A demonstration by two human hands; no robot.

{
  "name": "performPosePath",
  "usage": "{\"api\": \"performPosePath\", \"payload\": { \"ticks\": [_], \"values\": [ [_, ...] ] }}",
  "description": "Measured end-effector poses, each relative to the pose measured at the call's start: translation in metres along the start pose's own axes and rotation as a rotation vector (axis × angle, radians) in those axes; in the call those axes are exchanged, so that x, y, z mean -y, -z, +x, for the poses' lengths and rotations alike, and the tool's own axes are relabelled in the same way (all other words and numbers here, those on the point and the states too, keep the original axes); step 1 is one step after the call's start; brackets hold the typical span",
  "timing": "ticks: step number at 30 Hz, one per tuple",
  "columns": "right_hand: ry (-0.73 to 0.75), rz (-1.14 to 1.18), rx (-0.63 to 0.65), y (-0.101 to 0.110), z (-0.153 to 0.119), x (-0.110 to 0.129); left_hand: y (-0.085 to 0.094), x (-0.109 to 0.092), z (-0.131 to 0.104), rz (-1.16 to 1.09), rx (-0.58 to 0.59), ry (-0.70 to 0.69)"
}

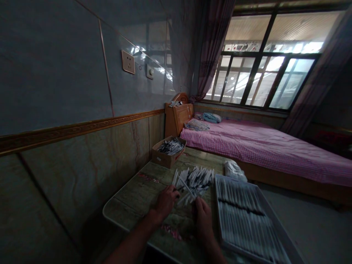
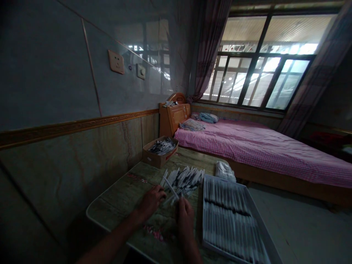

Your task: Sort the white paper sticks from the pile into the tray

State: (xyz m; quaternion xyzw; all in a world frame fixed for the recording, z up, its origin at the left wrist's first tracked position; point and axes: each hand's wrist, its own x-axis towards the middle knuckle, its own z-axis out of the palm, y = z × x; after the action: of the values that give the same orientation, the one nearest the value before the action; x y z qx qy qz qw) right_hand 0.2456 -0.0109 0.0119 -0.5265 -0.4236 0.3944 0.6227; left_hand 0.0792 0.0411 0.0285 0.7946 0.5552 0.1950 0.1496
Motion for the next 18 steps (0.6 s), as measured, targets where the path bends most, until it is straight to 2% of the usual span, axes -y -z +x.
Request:
{"api": "performPosePath", "payload": {
  "ticks": [5, 8, 14, 16, 18],
  "values": [
    [0.026, -0.030, -0.037, 0.007, -0.002, -0.007, -0.005, 0.000, 0.001, -0.079, -0.120, -0.045],
    [0.021, -0.054, -0.040, 0.008, -0.002, -0.007, -0.008, -0.001, 0.001, -0.297, -0.270, -0.053],
    [0.044, -0.092, 0.021, 0.008, -0.005, -0.005, -0.012, 0.002, -0.002, -1.004, -0.571, 0.210],
    [0.041, -0.116, 0.040, 0.007, -0.006, -0.003, -0.011, 0.005, -0.005, -1.183, -0.612, 0.270],
    [0.042, -0.142, 0.056, 0.007, -0.007, -0.001, -0.008, 0.008, -0.008, -1.333, -0.601, 0.321]
  ]
}}
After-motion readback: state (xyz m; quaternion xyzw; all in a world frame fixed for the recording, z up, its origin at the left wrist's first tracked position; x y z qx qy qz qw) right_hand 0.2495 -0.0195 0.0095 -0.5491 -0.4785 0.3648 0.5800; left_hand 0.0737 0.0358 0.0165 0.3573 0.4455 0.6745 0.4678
